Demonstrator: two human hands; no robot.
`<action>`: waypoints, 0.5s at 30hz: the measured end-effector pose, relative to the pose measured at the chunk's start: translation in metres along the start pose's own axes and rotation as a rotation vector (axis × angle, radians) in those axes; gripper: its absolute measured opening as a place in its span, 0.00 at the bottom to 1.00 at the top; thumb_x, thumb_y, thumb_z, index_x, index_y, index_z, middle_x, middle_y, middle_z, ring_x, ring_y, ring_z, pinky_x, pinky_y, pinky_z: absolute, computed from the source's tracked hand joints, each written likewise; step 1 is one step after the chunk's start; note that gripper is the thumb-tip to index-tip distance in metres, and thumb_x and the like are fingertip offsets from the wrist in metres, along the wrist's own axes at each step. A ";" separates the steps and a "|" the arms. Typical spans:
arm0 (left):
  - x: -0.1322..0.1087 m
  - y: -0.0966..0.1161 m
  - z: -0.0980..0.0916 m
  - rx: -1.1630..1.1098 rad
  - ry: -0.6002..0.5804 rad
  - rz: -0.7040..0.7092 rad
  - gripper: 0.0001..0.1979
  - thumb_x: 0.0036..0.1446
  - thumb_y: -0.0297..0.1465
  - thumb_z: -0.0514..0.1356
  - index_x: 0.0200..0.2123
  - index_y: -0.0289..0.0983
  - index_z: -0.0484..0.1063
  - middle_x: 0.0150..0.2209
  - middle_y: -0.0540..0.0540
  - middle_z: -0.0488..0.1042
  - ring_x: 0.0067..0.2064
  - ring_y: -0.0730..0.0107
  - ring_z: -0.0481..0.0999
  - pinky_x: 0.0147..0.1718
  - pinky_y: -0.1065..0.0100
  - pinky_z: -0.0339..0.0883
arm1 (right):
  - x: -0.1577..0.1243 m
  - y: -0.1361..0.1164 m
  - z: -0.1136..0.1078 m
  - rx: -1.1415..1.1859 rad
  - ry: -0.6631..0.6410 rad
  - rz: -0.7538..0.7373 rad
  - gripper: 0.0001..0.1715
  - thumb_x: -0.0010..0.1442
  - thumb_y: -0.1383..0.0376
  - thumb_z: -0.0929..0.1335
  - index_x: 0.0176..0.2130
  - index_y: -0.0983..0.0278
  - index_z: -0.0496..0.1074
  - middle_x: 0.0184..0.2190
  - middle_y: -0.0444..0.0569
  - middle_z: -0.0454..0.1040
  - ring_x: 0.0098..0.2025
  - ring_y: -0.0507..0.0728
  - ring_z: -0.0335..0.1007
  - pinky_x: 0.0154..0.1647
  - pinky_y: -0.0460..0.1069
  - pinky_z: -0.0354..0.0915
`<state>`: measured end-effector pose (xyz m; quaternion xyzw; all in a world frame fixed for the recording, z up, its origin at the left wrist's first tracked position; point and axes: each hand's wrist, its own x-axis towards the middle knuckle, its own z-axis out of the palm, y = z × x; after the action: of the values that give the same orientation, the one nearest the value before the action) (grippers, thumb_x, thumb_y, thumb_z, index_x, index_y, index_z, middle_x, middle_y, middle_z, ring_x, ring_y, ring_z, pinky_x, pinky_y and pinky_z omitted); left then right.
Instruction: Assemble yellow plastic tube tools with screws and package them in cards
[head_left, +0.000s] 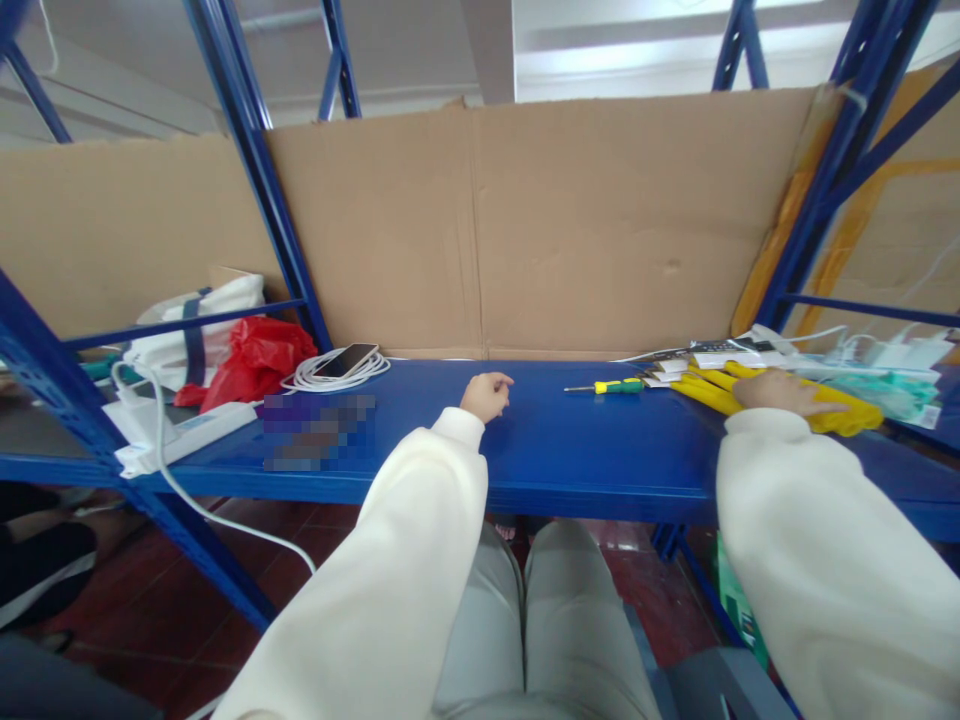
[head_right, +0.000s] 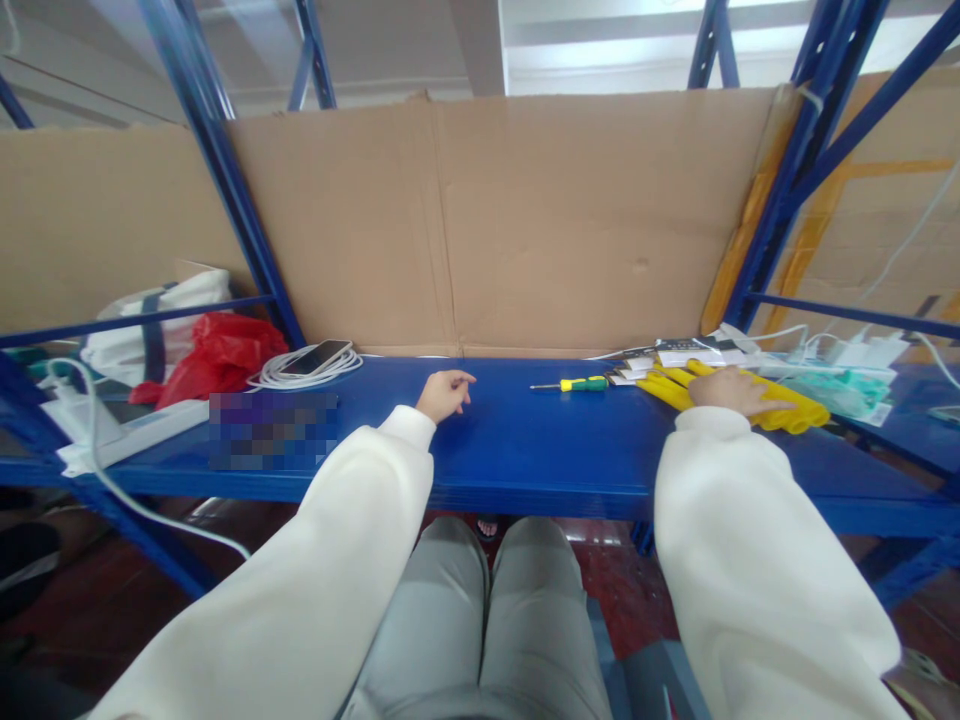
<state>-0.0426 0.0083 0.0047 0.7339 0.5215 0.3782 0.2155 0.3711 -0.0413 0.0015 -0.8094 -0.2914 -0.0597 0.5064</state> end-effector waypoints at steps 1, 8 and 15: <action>-0.001 0.001 0.000 0.003 -0.004 -0.002 0.16 0.60 0.20 0.54 0.45 0.32 0.80 0.23 0.50 0.77 0.18 0.78 0.72 0.21 0.78 0.67 | -0.001 -0.001 -0.001 -0.031 -0.003 0.011 0.33 0.48 0.50 0.65 0.52 0.58 0.72 0.59 0.71 0.65 0.66 0.87 0.46 0.55 0.79 0.52; -0.002 0.002 -0.001 0.018 -0.019 -0.006 0.17 0.60 0.20 0.54 0.46 0.33 0.80 0.24 0.50 0.77 0.19 0.78 0.72 0.22 0.77 0.68 | -0.008 -0.012 -0.007 -0.319 -0.048 0.047 0.36 0.54 0.54 0.65 0.60 0.63 0.66 0.62 0.73 0.62 0.69 0.83 0.47 0.59 0.79 0.52; 0.002 -0.001 0.002 0.056 0.106 0.093 0.13 0.58 0.21 0.58 0.40 0.35 0.81 0.32 0.45 0.81 0.31 0.69 0.80 0.41 0.69 0.75 | -0.014 -0.016 -0.013 -0.267 0.049 -0.100 0.25 0.56 0.59 0.66 0.51 0.66 0.73 0.59 0.76 0.66 0.63 0.84 0.55 0.53 0.76 0.57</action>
<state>-0.0415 0.0111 0.0038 0.7420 0.5081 0.4112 0.1491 0.3536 -0.0528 0.0151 -0.8524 -0.3083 -0.1428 0.3975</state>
